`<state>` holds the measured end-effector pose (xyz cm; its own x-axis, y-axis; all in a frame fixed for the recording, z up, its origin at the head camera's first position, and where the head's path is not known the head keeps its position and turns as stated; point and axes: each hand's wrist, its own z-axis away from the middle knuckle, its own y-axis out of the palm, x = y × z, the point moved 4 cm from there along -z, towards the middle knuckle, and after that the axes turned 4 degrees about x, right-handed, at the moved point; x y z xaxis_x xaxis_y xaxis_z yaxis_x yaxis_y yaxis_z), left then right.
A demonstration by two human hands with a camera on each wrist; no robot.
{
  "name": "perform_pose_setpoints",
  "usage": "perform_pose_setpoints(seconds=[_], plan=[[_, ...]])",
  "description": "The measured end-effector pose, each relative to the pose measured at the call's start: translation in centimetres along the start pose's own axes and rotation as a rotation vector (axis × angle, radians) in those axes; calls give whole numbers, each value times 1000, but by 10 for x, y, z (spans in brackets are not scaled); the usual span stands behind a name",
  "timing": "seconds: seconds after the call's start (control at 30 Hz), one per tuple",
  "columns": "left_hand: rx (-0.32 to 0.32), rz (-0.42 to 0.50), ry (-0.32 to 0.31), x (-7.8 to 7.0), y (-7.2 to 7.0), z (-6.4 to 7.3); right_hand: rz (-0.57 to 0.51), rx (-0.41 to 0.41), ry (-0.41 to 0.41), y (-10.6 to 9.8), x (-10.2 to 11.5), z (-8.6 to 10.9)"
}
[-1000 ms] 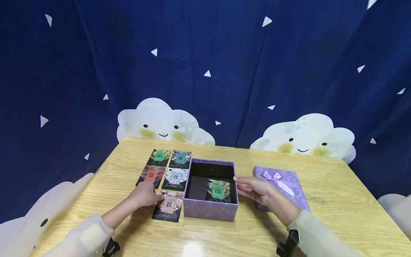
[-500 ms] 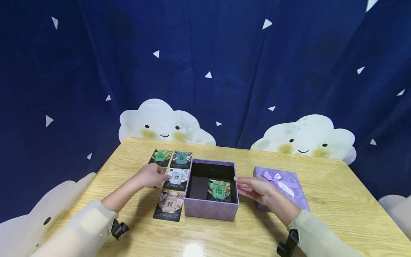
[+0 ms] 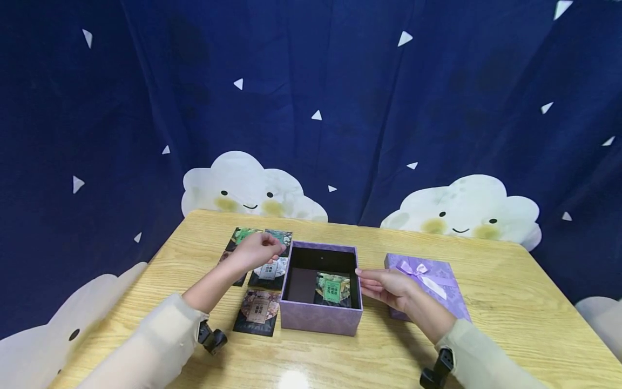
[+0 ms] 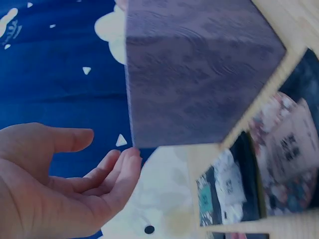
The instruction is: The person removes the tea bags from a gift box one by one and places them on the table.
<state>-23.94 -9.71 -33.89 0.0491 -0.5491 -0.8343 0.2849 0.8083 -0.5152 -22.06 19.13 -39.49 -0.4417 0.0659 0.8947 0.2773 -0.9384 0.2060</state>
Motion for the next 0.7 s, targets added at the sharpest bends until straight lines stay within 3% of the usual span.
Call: perform_pose_setpoints(seconds=[0.13,0.27,0.5,0.7], plan=[[-1,51,28,-13,4,-3,2,0,-2,0,0,0],[51,124,24,-24,11,-6,5,-4,1,0,-1,-1],[168,157,-27,-43,30,-11,-9,-6,7,0,-2,-1],[229,161,-89,-61,48,-16,-23,-10,5,-1,-1,-1]])
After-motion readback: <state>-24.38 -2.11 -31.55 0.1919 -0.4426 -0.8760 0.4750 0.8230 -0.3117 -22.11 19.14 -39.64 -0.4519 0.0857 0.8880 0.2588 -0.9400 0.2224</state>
